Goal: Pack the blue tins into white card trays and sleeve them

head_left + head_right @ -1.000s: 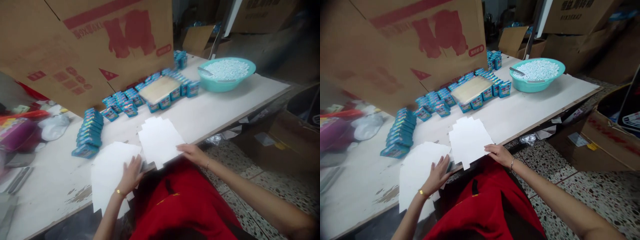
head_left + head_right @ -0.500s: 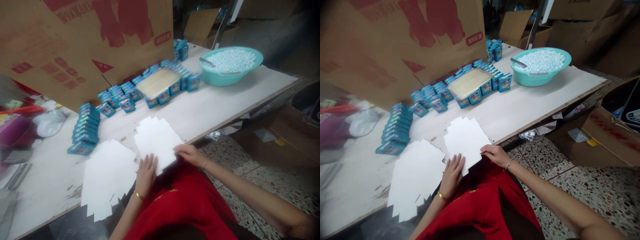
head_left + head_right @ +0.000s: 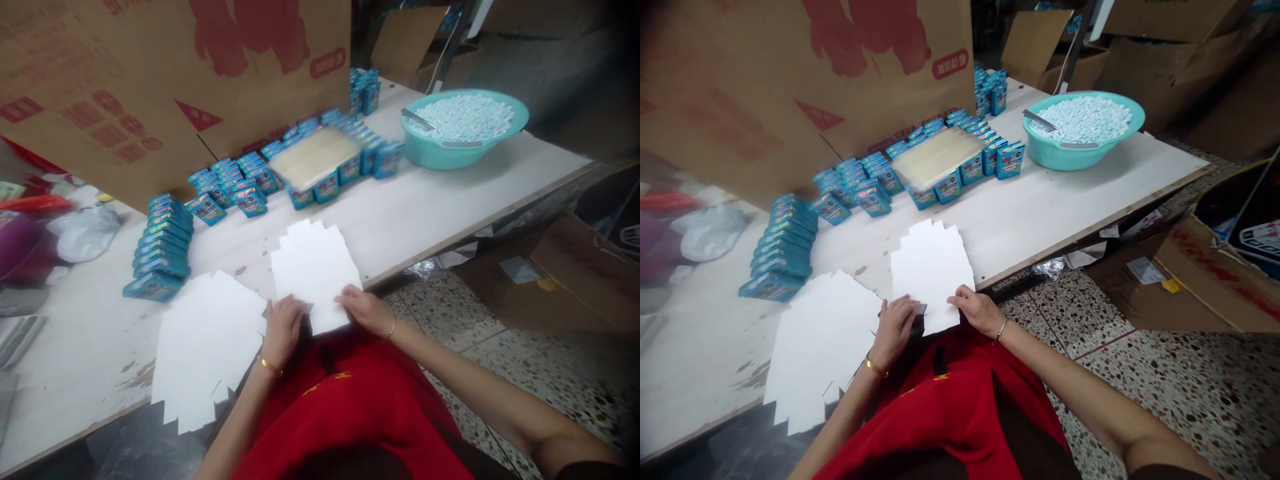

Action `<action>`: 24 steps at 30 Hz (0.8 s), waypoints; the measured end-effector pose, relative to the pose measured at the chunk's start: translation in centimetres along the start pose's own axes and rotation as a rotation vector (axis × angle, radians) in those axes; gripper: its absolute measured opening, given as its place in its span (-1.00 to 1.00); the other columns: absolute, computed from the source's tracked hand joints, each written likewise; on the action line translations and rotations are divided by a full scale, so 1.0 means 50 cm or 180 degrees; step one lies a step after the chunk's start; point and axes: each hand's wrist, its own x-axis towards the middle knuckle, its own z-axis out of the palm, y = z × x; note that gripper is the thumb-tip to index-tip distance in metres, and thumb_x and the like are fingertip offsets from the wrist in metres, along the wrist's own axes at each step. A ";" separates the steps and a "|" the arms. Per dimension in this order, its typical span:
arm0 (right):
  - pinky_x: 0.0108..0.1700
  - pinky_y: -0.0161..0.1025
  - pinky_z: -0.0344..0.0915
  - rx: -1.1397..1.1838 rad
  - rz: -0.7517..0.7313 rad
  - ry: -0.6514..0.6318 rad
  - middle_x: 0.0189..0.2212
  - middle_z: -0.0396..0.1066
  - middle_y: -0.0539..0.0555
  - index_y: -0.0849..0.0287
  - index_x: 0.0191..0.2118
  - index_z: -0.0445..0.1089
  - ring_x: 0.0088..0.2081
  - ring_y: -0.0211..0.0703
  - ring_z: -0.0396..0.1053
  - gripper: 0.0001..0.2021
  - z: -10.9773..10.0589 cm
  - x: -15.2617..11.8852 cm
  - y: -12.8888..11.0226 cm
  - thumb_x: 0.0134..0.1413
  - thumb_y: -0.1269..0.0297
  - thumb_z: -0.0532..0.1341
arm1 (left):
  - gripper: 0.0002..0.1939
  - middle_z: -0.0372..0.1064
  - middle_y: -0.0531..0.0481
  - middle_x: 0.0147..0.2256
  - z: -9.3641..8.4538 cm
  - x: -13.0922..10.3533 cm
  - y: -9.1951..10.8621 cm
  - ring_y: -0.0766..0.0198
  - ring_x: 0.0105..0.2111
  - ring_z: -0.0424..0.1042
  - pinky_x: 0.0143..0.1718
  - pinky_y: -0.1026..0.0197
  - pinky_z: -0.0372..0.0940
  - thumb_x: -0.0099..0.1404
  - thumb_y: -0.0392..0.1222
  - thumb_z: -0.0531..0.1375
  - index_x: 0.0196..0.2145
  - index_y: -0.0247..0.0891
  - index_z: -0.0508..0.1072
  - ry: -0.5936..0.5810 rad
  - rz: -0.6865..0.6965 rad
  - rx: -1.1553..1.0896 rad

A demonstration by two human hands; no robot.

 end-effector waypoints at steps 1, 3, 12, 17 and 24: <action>-0.34 -0.32 0.35 -0.0265 -0.0133 -0.0062 -0.31 0.32 0.09 0.13 -0.04 0.38 -0.38 -0.24 0.34 -0.66 0.004 0.001 0.001 0.29 0.36 -0.11 | -0.73 0.41 -0.03 -0.14 -0.009 0.012 0.012 0.10 0.07 0.21 0.15 -0.21 -0.01 0.38 -0.23 -0.08 -0.21 -0.16 0.41 -0.0111 0.0082 0.0268; -0.37 -0.32 0.33 -0.0589 -0.0274 -0.0057 -0.37 0.31 0.08 0.14 0.00 0.36 -0.43 -0.24 0.30 -0.63 0.011 0.004 0.006 0.29 0.40 -0.14 | -0.75 0.38 -0.06 -0.20 -0.024 0.036 0.032 0.11 0.00 0.22 -0.04 0.01 0.22 0.38 -0.22 -0.07 -0.29 -0.19 0.40 -0.0344 0.0233 0.0662; -0.39 -0.26 0.23 -0.1443 -0.1102 -0.0062 -0.29 0.41 0.16 0.26 0.00 0.34 -0.41 -0.20 0.26 -0.67 -0.011 0.026 0.022 0.24 0.50 -0.06 | -0.82 0.33 -0.05 -0.32 -0.035 0.087 0.067 0.17 -0.28 0.25 -0.49 0.23 0.13 0.31 -0.31 0.01 -0.31 -0.19 0.40 -0.0892 0.0712 0.1424; -0.22 -0.11 0.28 -0.1582 -0.1417 -0.0546 0.05 0.31 0.20 0.20 0.21 0.14 -0.24 -0.09 0.27 -0.48 -0.044 0.016 0.022 0.10 0.54 0.05 | -0.74 0.38 -0.07 -0.32 -0.028 0.092 0.066 0.15 -0.27 0.30 -0.46 0.21 0.16 0.31 -0.37 -0.04 -0.10 -0.25 0.33 -0.0756 0.0711 0.1468; -0.18 -0.14 0.38 -0.1043 -0.1236 0.0216 -0.06 0.40 0.20 0.25 0.20 0.12 -0.23 -0.13 0.32 -0.52 -0.019 0.024 0.024 0.17 0.59 -0.08 | -0.53 0.39 -0.11 -0.26 -0.057 0.076 0.042 0.15 -0.25 0.35 -0.27 0.18 0.25 0.29 0.14 0.02 -0.01 -0.25 0.28 -0.0850 0.1569 0.0839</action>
